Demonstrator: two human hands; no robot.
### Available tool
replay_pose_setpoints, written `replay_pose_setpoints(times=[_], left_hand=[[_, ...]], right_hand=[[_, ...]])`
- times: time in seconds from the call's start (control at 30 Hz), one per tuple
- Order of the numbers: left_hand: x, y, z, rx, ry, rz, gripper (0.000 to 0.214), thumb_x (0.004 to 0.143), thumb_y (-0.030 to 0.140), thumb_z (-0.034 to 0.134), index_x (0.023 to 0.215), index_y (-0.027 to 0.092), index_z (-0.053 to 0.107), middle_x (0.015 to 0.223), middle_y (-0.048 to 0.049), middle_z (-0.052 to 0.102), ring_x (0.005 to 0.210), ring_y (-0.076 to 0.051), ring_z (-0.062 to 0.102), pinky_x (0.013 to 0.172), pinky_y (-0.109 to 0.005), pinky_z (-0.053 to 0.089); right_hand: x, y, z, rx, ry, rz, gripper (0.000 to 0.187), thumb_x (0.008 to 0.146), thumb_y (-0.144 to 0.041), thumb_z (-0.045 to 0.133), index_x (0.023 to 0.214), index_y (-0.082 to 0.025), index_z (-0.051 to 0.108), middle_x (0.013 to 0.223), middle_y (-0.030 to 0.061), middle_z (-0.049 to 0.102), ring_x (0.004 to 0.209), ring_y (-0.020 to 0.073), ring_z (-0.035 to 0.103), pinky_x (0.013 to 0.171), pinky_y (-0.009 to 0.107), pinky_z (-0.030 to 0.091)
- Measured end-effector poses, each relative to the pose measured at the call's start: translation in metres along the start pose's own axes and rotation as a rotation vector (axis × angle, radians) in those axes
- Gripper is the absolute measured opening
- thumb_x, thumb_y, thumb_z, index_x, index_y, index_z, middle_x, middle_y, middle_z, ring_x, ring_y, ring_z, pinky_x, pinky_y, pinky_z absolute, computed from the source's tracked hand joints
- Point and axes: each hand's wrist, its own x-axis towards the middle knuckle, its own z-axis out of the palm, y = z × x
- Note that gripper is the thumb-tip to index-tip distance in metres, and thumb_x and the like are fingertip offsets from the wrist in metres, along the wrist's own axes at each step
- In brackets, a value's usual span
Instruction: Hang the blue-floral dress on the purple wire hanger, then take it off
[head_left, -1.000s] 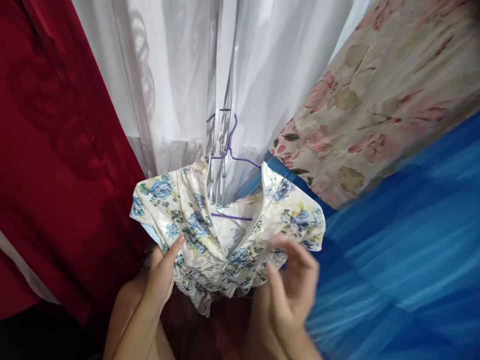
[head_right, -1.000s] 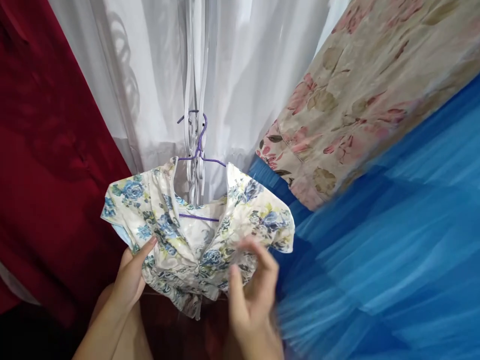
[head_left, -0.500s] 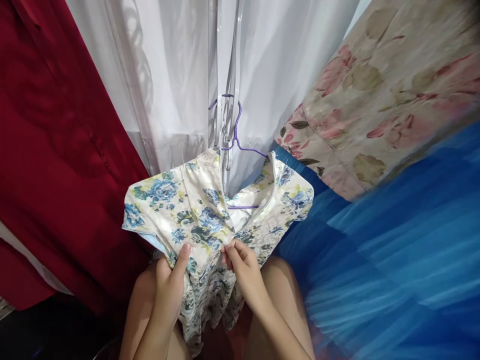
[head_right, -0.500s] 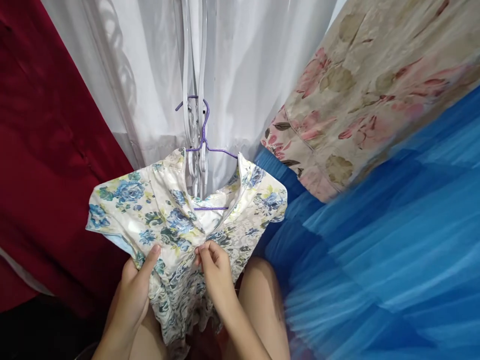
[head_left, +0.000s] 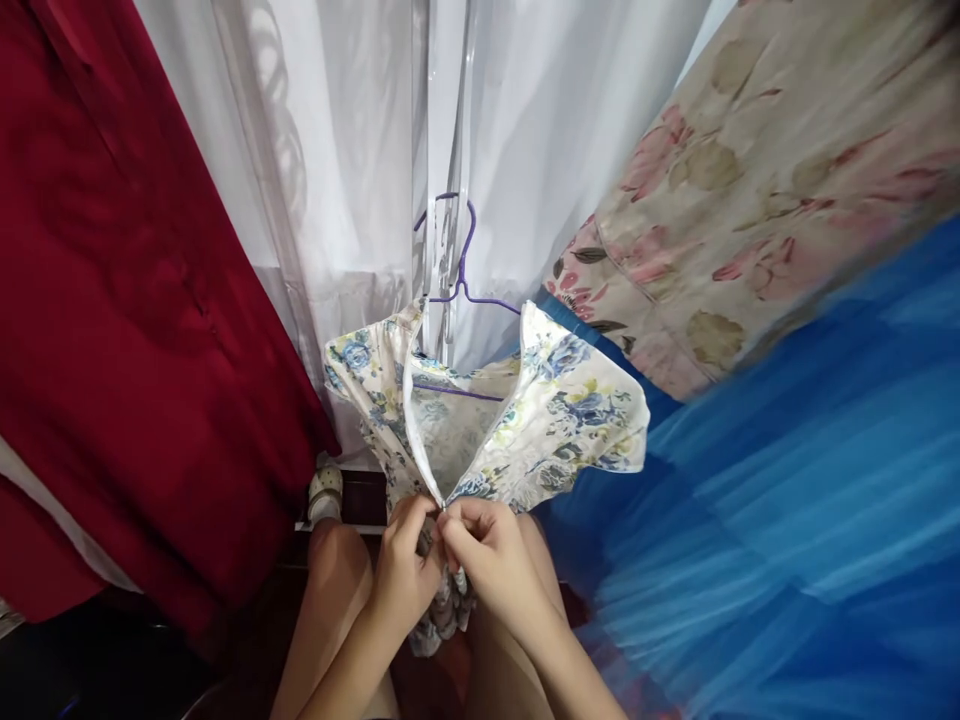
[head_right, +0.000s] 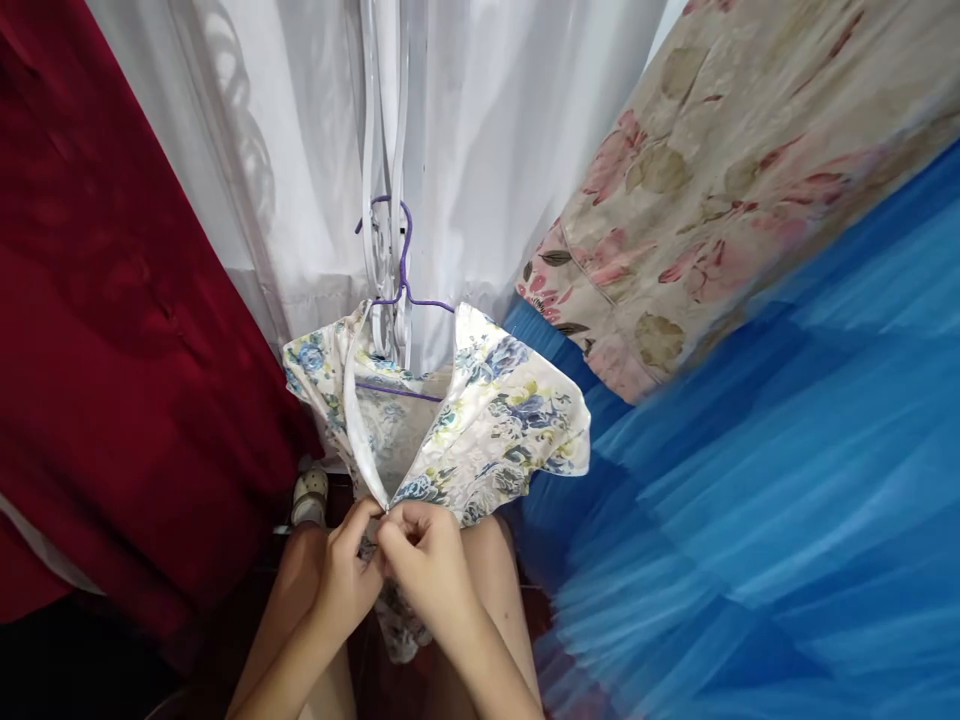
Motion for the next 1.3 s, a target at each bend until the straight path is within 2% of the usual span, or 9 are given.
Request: replay_pose_setpoints(times=[0.1, 0.4, 0.53, 0.7, 0.77, 0.9, 1.03, 1.17, 1.3], left_hand=[[-0.001, 0.002, 0.012, 0.042, 0.030, 0.008, 0.007, 0.091, 0.020, 0.050, 0.094, 0.024, 0.056, 0.090, -0.0083, 0.065, 0.088, -0.025, 0.065, 0.078, -0.035, 0.050], [0.005, 0.019, 0.013, 0.293, -0.233, 0.062, 0.012, 0.090, 0.012, 0.044, 0.084, 0.021, 0.049, 0.080, -0.0051, 0.061, 0.074, -0.021, 0.060, 0.064, -0.030, 0.041], [0.018, 0.016, 0.002, 0.172, -0.322, 0.030, 0.010, 0.091, 0.015, 0.050, 0.084, 0.021, 0.054, 0.079, -0.0036, 0.064, 0.074, -0.020, 0.062, 0.066, -0.030, 0.045], [0.082, 0.050, -0.051, -0.059, 0.156, 0.143, 0.027, 0.100, 0.029, 0.051, 0.125, 0.024, 0.058, 0.078, 0.0002, 0.063, 0.074, -0.015, 0.063, 0.074, -0.028, 0.049], [0.115, 0.073, -0.068, -0.036, 0.224, 0.284, 0.033, 0.101, 0.030, 0.048, 0.132, 0.024, 0.058, 0.081, -0.0010, 0.066, 0.072, -0.014, 0.062, 0.074, -0.028, 0.049], [0.154, 0.111, -0.079, 0.161, 0.171, 0.547, 0.017, 0.098, 0.029, 0.056, 0.095, 0.020, 0.070, 0.090, -0.0030, 0.071, 0.088, -0.018, 0.061, 0.084, -0.033, 0.047], [0.157, 0.125, -0.086, 0.079, 0.329, 0.489, 0.017, 0.098, 0.027, 0.055, 0.087, 0.020, 0.067, 0.076, -0.0008, 0.064, 0.076, -0.016, 0.060, 0.072, -0.029, 0.046], [0.172, 0.092, -0.128, -0.114, 0.669, 0.373, 0.020, 0.097, 0.031, 0.056, 0.084, 0.019, 0.065, 0.075, -0.0008, 0.061, 0.071, -0.013, 0.057, 0.067, -0.026, 0.045], [0.185, 0.010, -0.162, -0.305, 0.834, 0.117, 0.029, 0.095, 0.036, 0.055, 0.074, 0.016, 0.055, 0.070, 0.0017, 0.052, 0.065, -0.009, 0.046, 0.061, -0.023, 0.040]], right_hand=[[0.016, -0.018, -0.013, 0.060, 0.019, 0.026, 0.024, 0.081, -0.026, 0.054, 0.059, -0.018, 0.062, 0.043, -0.0040, 0.051, 0.041, 0.0094, 0.041, 0.047, 0.022, 0.029], [0.091, -0.138, -0.028, 0.202, 0.097, -0.236, 0.019, 0.075, -0.025, 0.057, 0.062, -0.014, 0.066, 0.041, -0.0058, 0.046, 0.038, 0.0054, 0.026, 0.039, 0.023, 0.016], [0.092, -0.141, -0.027, 0.109, 0.121, -0.336, 0.019, 0.078, -0.024, 0.056, 0.063, -0.015, 0.065, 0.045, -0.0037, 0.052, 0.041, 0.0068, 0.037, 0.042, 0.021, 0.023], [0.078, -0.123, -0.031, -0.051, 0.152, -0.414, 0.026, 0.082, -0.023, 0.051, 0.058, -0.017, 0.060, 0.042, -0.0062, 0.045, 0.042, 0.0074, 0.038, 0.045, 0.022, 0.028], [0.073, -0.123, -0.032, -0.093, 0.139, -0.446, 0.026, 0.081, -0.021, 0.050, 0.056, -0.018, 0.057, 0.042, -0.0073, 0.040, 0.041, 0.0071, 0.034, 0.044, 0.022, 0.025], [0.070, -0.123, -0.030, -0.150, 0.115, -0.505, 0.026, 0.084, -0.022, 0.051, 0.059, -0.018, 0.054, 0.047, -0.0075, 0.037, 0.044, 0.0073, 0.031, 0.044, 0.023, 0.023], [0.073, -0.095, -0.023, -0.260, 0.199, -0.604, 0.027, 0.087, -0.024, 0.053, 0.060, -0.019, 0.049, 0.053, -0.0061, 0.037, 0.050, 0.0087, 0.034, 0.049, 0.024, 0.026], [0.070, -0.059, -0.016, -0.304, 0.136, -0.548, 0.029, 0.085, -0.021, 0.053, 0.058, -0.020, 0.042, 0.053, -0.0059, 0.034, 0.050, 0.0087, 0.032, 0.050, 0.024, 0.025], [0.056, -0.038, -0.015, -0.285, 0.029, -0.479, 0.026, 0.082, -0.017, 0.054, 0.058, -0.019, 0.042, 0.054, -0.0061, 0.035, 0.051, 0.0082, 0.031, 0.049, 0.024, 0.023]])
